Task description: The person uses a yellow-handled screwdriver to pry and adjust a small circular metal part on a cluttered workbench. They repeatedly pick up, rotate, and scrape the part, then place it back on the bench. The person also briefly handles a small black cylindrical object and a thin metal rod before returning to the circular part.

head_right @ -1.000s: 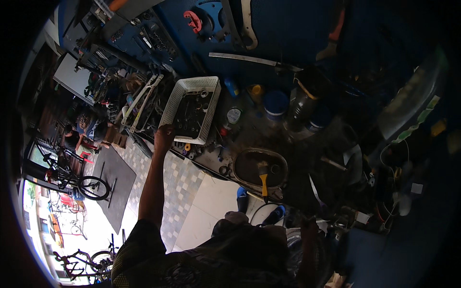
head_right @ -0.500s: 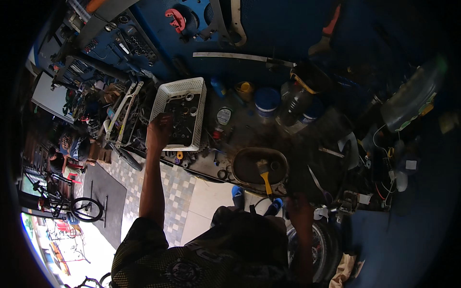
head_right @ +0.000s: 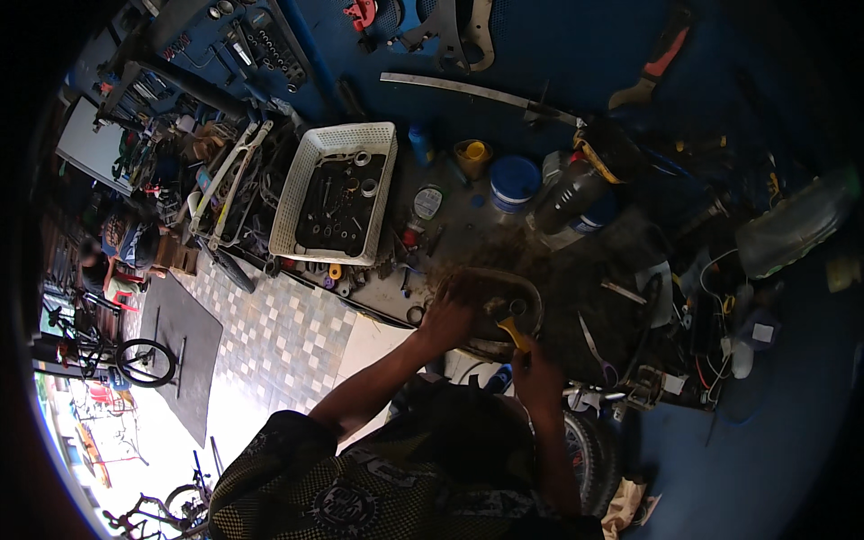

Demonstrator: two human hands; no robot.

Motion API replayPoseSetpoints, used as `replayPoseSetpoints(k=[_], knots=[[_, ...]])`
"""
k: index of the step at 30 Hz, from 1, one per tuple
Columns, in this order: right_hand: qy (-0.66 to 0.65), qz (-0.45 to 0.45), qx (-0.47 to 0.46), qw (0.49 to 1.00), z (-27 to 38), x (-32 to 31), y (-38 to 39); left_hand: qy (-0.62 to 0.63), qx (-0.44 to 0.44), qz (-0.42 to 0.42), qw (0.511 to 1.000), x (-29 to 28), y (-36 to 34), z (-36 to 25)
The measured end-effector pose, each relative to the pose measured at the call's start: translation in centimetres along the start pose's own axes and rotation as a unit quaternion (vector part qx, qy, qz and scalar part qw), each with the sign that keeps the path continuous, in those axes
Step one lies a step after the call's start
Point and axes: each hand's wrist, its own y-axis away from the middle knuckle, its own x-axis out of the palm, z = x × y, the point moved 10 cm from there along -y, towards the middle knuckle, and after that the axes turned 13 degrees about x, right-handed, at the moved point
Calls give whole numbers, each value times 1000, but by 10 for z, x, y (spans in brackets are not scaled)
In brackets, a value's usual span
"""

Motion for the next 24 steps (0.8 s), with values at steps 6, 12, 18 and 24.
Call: replayPoseSetpoints(k=[6,12,18,24], knots=[[-36,-31,-18,999,15,-31,-8,-11,-28,19,999,22,-3,4],[-57,-115,-16,992,31,-83,-4,58,-16,4,998,38,-11,-12],[-81,-153,-33,984,33,-111,2,20,87,1,996,57,-33,-36],[-80,-157,-42,984,31,-115,7,17,65,77,995,61,-37,-35]])
